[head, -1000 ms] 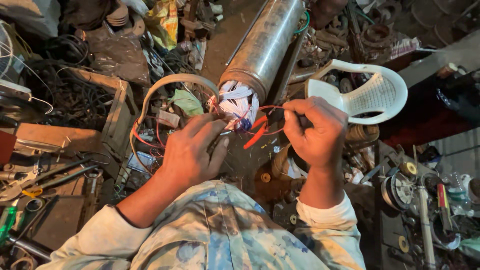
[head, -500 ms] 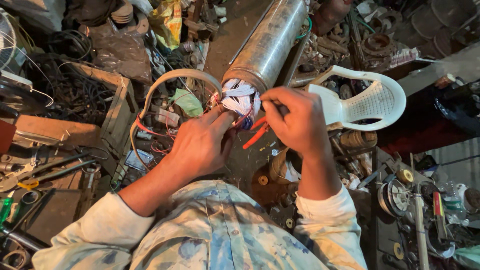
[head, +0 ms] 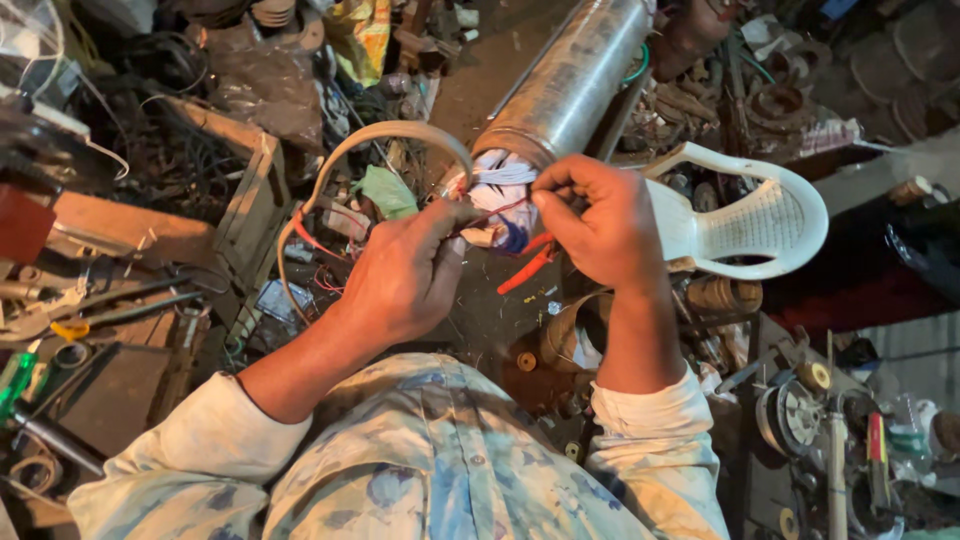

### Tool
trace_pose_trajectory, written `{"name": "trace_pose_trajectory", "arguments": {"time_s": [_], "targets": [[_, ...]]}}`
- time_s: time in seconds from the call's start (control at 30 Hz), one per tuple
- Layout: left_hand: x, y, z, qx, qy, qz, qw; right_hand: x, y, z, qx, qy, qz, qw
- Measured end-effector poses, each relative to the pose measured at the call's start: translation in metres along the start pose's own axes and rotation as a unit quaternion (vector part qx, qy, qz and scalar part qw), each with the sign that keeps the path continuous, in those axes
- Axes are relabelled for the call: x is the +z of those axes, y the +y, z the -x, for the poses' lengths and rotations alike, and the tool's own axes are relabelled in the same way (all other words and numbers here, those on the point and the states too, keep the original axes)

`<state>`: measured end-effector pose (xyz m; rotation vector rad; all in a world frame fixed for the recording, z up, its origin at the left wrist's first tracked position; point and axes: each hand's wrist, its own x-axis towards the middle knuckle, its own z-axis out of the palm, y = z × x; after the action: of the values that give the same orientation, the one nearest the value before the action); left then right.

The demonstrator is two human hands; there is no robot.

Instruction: The person works on a cylindrical metal component with exposed wires, using pliers to strip and adjust wire ends. They then handle a perforated metal cup and a rubber grommet, fitting the grommet over the wires and positioning the cup near the cylinder.

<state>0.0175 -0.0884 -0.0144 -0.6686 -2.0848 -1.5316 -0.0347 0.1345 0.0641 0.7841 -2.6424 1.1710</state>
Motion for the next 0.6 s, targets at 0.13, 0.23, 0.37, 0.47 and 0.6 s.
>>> {"name": "trace_pose_trajectory", "arguments": {"time_s": [0.13,0.23,0.37,0.47,0.6], "targets": [[0.004,-0.004,0.008,0.037,0.060,-0.118,0.991,-0.003,0.000,-0.002,0.035,-0.004,0.004,0.999],[0.012,-0.011,0.008,0.082,0.059,-0.195,0.976,-0.005,0.000,-0.005,0.037,-0.016,0.005,0.999],[0.022,-0.019,-0.001,0.053,0.025,-0.273,0.960,-0.007,0.003,-0.010,0.041,-0.050,-0.030,0.997],[0.027,-0.022,-0.011,0.041,0.002,-0.310,0.950,-0.008,0.009,-0.012,0.051,-0.068,-0.076,0.993],[0.023,-0.018,-0.012,0.061,0.000,-0.269,0.961,-0.006,0.017,-0.007,0.047,-0.058,-0.131,0.989]]}}
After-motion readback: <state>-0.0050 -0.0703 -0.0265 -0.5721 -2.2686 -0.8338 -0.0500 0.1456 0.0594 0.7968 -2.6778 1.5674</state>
